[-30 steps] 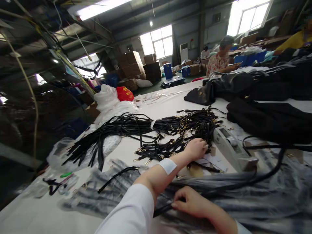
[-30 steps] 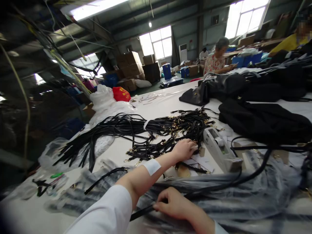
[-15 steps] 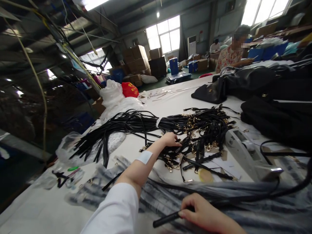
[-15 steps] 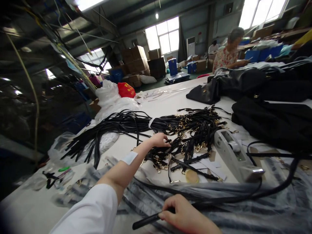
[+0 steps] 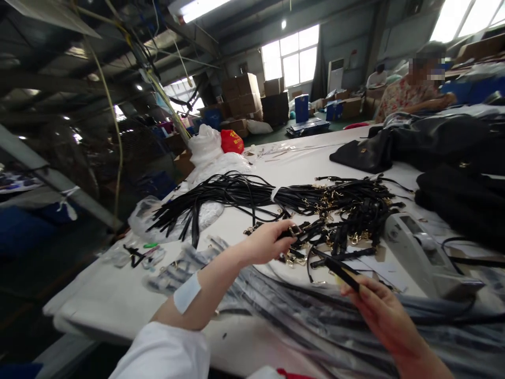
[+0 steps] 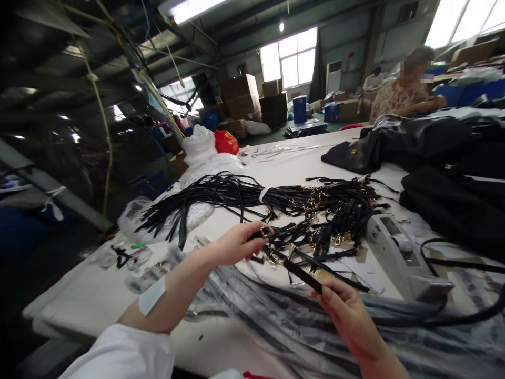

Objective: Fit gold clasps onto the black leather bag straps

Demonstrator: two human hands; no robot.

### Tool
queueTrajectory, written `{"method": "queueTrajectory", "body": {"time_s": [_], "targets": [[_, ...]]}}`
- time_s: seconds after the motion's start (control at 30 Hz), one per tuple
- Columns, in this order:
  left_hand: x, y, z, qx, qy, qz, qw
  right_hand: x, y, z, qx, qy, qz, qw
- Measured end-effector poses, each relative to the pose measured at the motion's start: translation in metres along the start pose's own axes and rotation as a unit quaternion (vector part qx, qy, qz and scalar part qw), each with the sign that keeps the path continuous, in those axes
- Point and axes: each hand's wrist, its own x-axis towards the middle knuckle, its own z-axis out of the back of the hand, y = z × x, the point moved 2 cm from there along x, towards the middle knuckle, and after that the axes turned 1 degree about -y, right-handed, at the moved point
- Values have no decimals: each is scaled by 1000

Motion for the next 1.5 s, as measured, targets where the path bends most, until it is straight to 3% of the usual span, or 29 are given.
{"method": "queueTrajectory", "body": {"time_s": [0.1,0.17,0.27,0.37,0.53,0.7,0.8,1.03,1.17,1.5], "targets": [[-33,-4,-29,-109,28,60,992,-6,8,-12,-11,5,-5,1000],[-44,0,-51,-175,18,91,980,-8,4,-19,-34,21,-11,999],[-48,4,-75,-252,-33,89,963,-10,-8,-22,-75,44,-21,996],[-47,4,-84,-285,-121,58,949,-9,-15,-20,-105,43,-10,993],[-44,6,-88,-289,-191,47,937,-10,-15,-19,-133,36,-1,990],[-43,5,-92,-412,-144,40,899,-12,-16,-22,-137,29,14,990],[-45,3,-92,-430,-143,58,889,-13,-18,-24,-132,32,12,991],[-48,3,-89,-368,-181,71,909,-15,-18,-27,-114,24,-3,993],[-45,6,-85,-357,-218,86,904,-18,-16,-30,-97,17,-14,995],[-43,11,-82,-273,-230,79,931,-20,-16,-25,-35,-2,2,999]]}}
